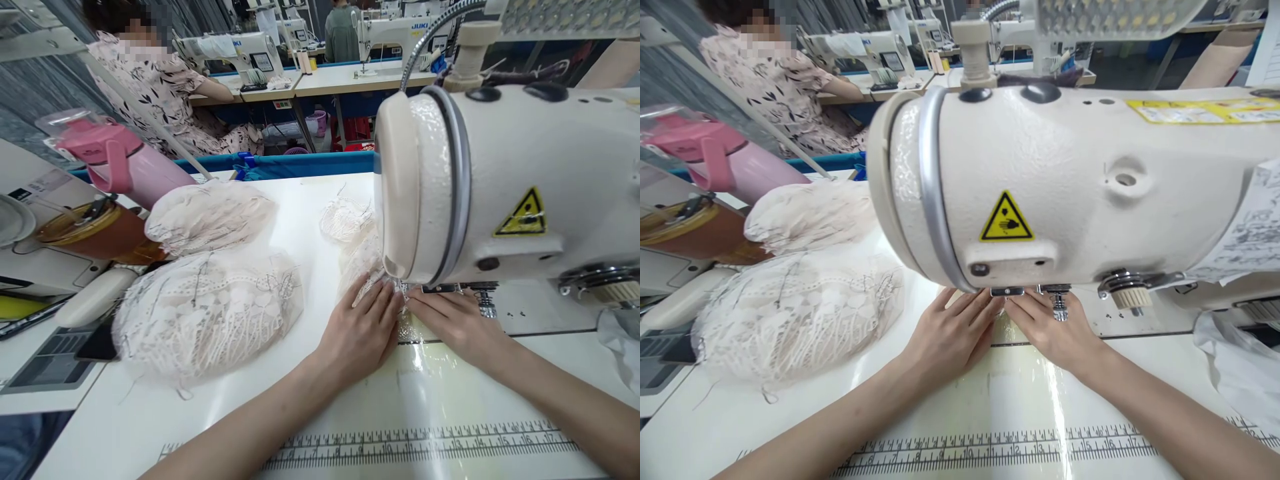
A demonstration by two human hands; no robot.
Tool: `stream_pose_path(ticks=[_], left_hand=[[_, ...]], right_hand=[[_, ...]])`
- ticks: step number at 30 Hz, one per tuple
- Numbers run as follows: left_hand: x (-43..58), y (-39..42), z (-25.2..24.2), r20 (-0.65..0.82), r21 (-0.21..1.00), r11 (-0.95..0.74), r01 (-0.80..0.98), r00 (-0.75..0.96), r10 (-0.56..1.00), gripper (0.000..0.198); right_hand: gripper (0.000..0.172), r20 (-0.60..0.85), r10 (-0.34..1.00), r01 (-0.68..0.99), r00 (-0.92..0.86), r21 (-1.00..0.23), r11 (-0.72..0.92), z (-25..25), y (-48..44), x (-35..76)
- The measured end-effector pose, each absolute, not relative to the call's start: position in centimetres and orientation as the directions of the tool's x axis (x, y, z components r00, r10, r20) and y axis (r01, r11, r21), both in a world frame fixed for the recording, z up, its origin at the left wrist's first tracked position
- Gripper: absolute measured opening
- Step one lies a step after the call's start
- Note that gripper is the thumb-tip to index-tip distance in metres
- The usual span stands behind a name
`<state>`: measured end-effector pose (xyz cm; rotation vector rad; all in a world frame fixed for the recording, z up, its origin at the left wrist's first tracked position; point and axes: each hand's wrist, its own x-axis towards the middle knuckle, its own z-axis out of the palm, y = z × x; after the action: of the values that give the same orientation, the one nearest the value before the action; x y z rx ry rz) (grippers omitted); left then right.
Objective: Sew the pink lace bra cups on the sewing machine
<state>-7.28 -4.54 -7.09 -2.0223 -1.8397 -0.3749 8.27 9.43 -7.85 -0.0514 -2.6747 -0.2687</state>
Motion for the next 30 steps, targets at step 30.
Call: stream_pose_path(ticks=[30], left_hand=[[-7.0, -4.5, -7.8, 0.443, -0.135, -0.115, 0.984, 0.164, 0.882, 0.03]], right_hand=[[0.031, 0.412, 0.038, 0.128, -0.91, 0.195, 0.972, -8.4, 10.5, 8.4]])
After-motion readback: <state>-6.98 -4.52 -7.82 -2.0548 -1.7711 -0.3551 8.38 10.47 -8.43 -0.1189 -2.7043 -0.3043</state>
